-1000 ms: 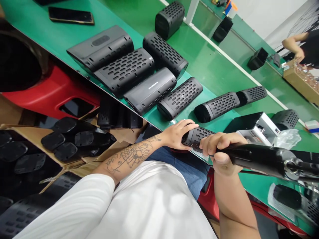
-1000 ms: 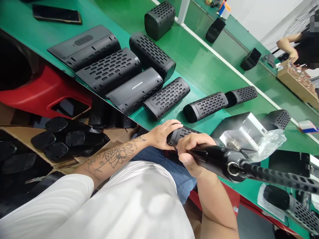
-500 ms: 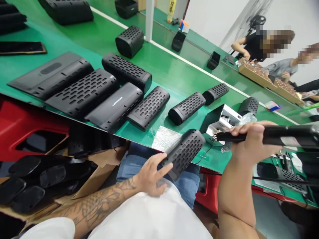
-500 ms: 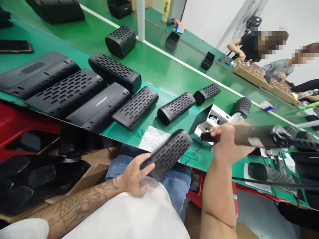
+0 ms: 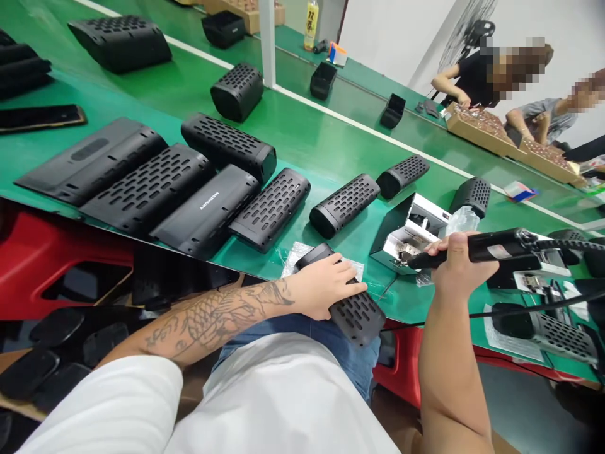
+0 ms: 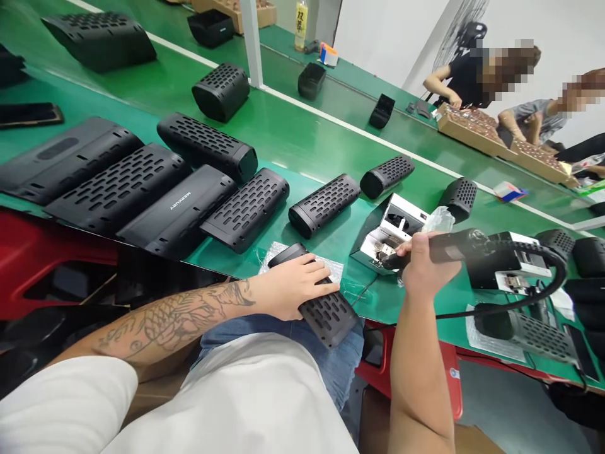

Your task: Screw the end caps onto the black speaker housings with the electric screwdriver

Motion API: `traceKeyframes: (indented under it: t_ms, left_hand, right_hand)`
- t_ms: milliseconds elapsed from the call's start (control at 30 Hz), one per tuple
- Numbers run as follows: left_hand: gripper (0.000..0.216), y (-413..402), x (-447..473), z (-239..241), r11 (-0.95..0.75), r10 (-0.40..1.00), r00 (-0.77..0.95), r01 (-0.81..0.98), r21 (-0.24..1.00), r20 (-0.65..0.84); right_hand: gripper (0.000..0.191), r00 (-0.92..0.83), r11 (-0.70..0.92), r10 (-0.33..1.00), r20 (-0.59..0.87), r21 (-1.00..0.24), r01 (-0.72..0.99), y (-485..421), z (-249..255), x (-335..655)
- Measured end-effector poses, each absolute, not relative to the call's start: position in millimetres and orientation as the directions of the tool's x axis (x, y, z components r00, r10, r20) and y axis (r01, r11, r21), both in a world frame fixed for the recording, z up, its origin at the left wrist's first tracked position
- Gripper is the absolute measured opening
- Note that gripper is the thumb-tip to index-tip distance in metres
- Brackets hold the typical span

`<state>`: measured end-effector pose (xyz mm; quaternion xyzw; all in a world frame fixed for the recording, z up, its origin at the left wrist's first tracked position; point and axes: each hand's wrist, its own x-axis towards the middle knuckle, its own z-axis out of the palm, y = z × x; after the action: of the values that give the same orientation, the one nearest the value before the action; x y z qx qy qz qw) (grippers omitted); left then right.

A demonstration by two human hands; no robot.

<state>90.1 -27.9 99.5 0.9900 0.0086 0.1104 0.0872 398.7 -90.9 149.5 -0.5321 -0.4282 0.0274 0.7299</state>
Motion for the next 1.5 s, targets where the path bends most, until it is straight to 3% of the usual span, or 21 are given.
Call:
traceKeyframes:
  t_ms: [167, 300, 433, 1300, 1400, 1500]
  left_hand:
    - [0.100, -26, 92, 96, -0.934, 0.354, 0.914, 0.336, 0.120, 0.197]
    - [0.100, -21, 87, 93, -0.867, 0.499, 0.849, 0.485, 0.117, 0.174]
    - [0.100, -20, 85, 93, -0.861, 0.507, 0.844, 0.488, 0.141, 0.174]
    - [0.098, -24, 85, 106, -0.858, 0.511, 0.857, 0.505, 0.092, 0.067]
    - [0.100, -26, 86, 107, -0.854, 0.518, 0.853, 0.512, 0.097, 0.059]
    - [0.100, -28, 88, 107, -0.848, 0.526, 0.849, 0.520, 0.107, 0.047]
  right_hand:
    - [0.049, 0.590, 0.522, 0.502, 0.632, -0.766, 0.376, -120, 178, 374]
    - [0.037, 0.411, 0.616, 0.661, 0.628, -0.767, 0.180, -141, 191, 345]
    - [0.034, 0.295, 0.561, 0.778, 0.555, -0.825, 0.071, -138, 186, 316]
    - [0.042, 0.117, 0.424, 0.901, 0.418, -0.905, -0.032, -120, 166, 297]
    - [0.043, 0.149, 0.436, 0.891, 0.429, -0.900, -0.017, -123, 173, 306]
    - [0.048, 0.333, 0.521, 0.770, 0.544, -0.838, 0.164, -118, 183, 331]
